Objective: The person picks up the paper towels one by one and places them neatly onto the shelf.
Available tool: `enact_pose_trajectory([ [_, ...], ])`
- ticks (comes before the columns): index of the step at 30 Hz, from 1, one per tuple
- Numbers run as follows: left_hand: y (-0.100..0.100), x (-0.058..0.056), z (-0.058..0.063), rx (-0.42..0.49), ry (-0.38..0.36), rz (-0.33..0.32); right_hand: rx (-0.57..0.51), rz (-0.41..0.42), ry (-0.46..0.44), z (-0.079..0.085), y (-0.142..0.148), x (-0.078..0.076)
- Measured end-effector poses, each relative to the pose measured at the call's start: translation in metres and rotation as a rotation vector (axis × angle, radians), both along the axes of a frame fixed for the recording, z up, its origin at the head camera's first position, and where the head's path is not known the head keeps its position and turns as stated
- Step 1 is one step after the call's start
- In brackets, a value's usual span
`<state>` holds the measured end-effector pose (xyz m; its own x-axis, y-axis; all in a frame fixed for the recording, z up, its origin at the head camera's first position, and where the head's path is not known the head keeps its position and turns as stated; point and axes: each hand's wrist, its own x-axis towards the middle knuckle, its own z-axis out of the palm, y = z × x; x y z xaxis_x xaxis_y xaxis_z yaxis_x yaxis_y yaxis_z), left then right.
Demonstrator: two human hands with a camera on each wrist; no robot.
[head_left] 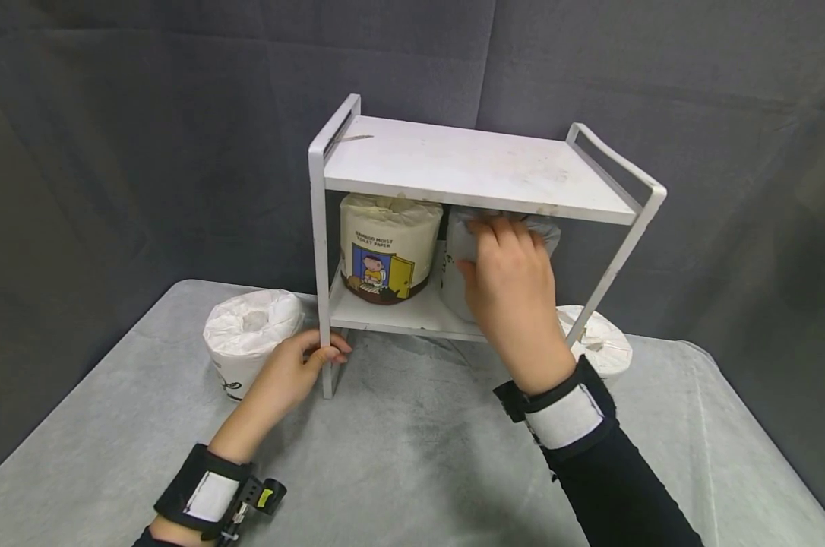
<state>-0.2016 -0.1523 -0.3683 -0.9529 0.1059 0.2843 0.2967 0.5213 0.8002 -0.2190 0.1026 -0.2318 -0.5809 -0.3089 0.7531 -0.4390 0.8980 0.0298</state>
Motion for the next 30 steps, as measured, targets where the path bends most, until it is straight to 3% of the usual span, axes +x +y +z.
enact_pose_trajectory([
  [10,0.000,0.001,0.000,0.003,0.002,-0.006,-0.002,0.048,0.081,-0.010,0.006,0.000],
  [18,-0.001,0.000,0.000,0.001,0.003,-0.007,0.053,0.008,0.164,-0.013,0.015,-0.001],
  [30,-0.001,-0.001,-0.001,-0.005,-0.004,-0.006,-0.032,0.113,0.115,-0.017,0.026,-0.005],
])
